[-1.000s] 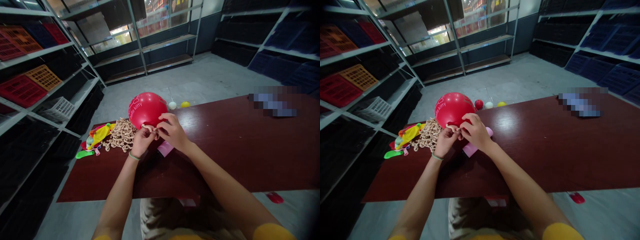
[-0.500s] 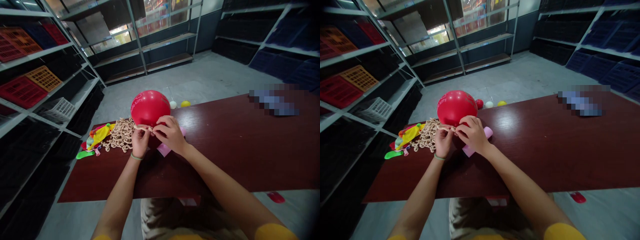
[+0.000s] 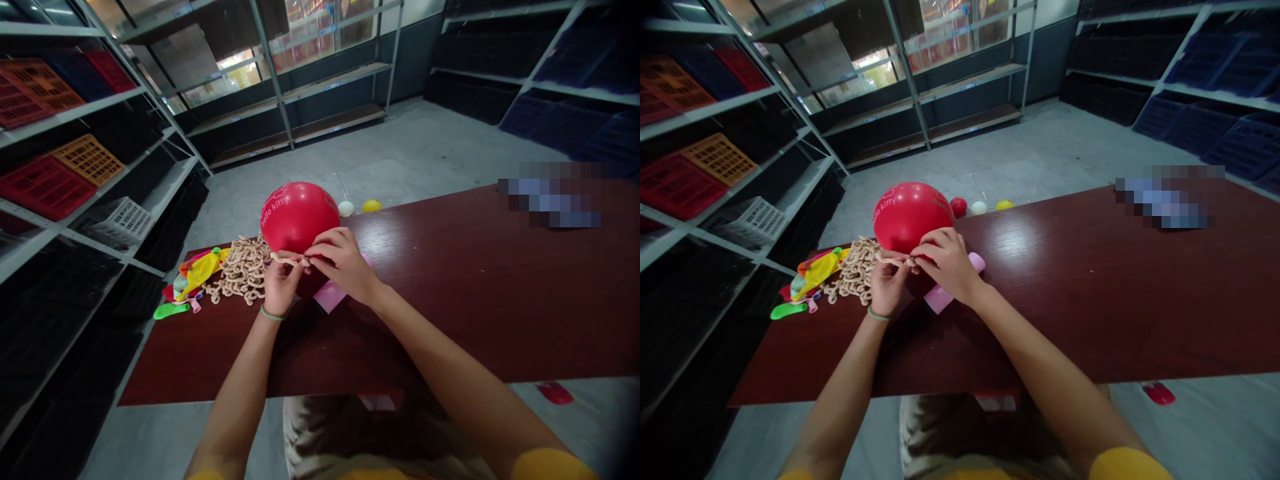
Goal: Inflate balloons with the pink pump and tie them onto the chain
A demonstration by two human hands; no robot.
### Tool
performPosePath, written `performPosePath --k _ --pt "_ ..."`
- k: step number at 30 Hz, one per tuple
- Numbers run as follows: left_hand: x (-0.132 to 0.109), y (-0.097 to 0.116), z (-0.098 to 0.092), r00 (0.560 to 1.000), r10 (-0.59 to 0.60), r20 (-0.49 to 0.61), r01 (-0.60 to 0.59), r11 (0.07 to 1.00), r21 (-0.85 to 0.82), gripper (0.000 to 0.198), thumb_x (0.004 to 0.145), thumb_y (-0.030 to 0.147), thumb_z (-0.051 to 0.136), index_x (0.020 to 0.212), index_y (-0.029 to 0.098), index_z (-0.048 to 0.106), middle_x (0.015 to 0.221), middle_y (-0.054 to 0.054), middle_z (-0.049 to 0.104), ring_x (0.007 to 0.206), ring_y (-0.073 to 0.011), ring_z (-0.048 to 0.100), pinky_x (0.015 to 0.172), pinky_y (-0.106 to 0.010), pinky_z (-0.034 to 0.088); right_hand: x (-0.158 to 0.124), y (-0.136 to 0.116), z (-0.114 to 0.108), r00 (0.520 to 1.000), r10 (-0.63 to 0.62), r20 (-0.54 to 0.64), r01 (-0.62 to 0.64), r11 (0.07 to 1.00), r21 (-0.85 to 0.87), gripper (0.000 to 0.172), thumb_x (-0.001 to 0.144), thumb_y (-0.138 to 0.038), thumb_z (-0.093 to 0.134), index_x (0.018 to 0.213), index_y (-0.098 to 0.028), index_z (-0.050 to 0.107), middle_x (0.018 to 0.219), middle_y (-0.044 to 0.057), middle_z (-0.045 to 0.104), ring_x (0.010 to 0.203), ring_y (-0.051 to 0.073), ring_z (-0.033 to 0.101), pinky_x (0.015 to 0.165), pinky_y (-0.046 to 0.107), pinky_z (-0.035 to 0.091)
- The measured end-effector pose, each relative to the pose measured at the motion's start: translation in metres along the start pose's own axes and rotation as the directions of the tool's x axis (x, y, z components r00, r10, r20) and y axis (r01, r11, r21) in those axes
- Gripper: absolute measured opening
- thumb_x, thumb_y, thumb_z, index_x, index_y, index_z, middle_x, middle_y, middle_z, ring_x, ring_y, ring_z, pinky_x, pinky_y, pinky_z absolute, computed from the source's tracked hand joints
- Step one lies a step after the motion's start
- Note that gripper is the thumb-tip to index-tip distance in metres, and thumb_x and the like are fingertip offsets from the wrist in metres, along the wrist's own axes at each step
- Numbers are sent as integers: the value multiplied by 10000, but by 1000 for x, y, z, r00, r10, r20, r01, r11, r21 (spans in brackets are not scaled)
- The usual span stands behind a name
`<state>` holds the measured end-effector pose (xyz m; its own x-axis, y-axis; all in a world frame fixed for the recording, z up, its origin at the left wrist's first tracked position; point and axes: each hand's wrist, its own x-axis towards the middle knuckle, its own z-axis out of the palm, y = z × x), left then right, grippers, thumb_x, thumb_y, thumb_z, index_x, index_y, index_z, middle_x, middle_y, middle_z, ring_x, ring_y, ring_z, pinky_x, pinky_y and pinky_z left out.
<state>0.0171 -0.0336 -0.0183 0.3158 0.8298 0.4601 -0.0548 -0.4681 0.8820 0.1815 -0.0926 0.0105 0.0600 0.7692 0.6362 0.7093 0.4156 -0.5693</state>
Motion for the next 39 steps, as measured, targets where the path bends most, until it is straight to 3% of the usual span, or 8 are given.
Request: performPosePath --k 12,16,21,26,32,34,36,39 --pt "3 5 -1 998 49 -35 -43 989 139 214 850 348 691 733 182 623 798 -29 680 746 -144 668 735 -284 533 -6 -4 8 985 -134 -108 106 968 -228 125 878 -206 550 765 -234 595 899 45 645 938 219 527 842 387 418" --pt "4 4 -6 997 -10 -70 20 991 135 219 872 365 662 757 193 594 770 -21 677 718 -149 659 728 -291 519 -7 2 8 976 -150 -156 100 952 -290 100 832 -165 536 764 -229 569 876 62 621 913 234 530 806 387 426" --pt "5 3 -9 997 -4 -73 21 971 240 243 894 378 633 734 197 607 724 -25 669 736 -155 636 722 -281 488 -7 9 9 979 -134 -155 82 948 -307 103 812 -148 518 774 -226 574 854 72 599 901 249 516 807 410 430" --pt "5 1 -5 995 0 -101 22 976 216 231 902 372 624 752 197 607 714 -15 664 737 -154 639 752 -290 495 -7 11 11 971 -169 -172 104 938 -331 105 820 -145 517 778 -225 570 855 69 607 893 243 526 815 409 433" --pt "4 5 2 981 85 -172 -59 987 149 180 877 340 659 778 194 623 862 -46 688 825 -172 662 821 -329 526 -7 8 4 962 -186 -200 131 957 -259 98 860 -173 559 911 -240 610 1002 58 646 1019 231 562 932 420 428" --pt "5 8 -1 984 97 -150 -77 988 137 123 873 322 666 913 206 667 1009 -75 702 980 -200 669 923 -360 513 -7 6 3 958 -188 -216 134 961 -241 142 866 -195 576 997 -243 608 1057 64 649 1066 234 564 959 426 428" --pt "7 9 -5 995 85 -50 -80 991 105 385 836 300 713 1207 259 622 1310 -104 618 1249 -240 572 1060 -398 446 -8 5 4 953 -182 -242 125 964 -234 177 870 -199 575 1040 -244 598 1063 68 652 1071 236 574 958 430 436" --pt "10 8 -11 996 48 69 -53 997 64 895 788 268 765 1521 392 266 1624 -83 260 1489 -256 266 1176 -430 315 -9 5 7 953 -178 -244 122 966 -228 173 875 -184 558 1030 -252 597 1032 59 662 1028 233 595 941 436 444"
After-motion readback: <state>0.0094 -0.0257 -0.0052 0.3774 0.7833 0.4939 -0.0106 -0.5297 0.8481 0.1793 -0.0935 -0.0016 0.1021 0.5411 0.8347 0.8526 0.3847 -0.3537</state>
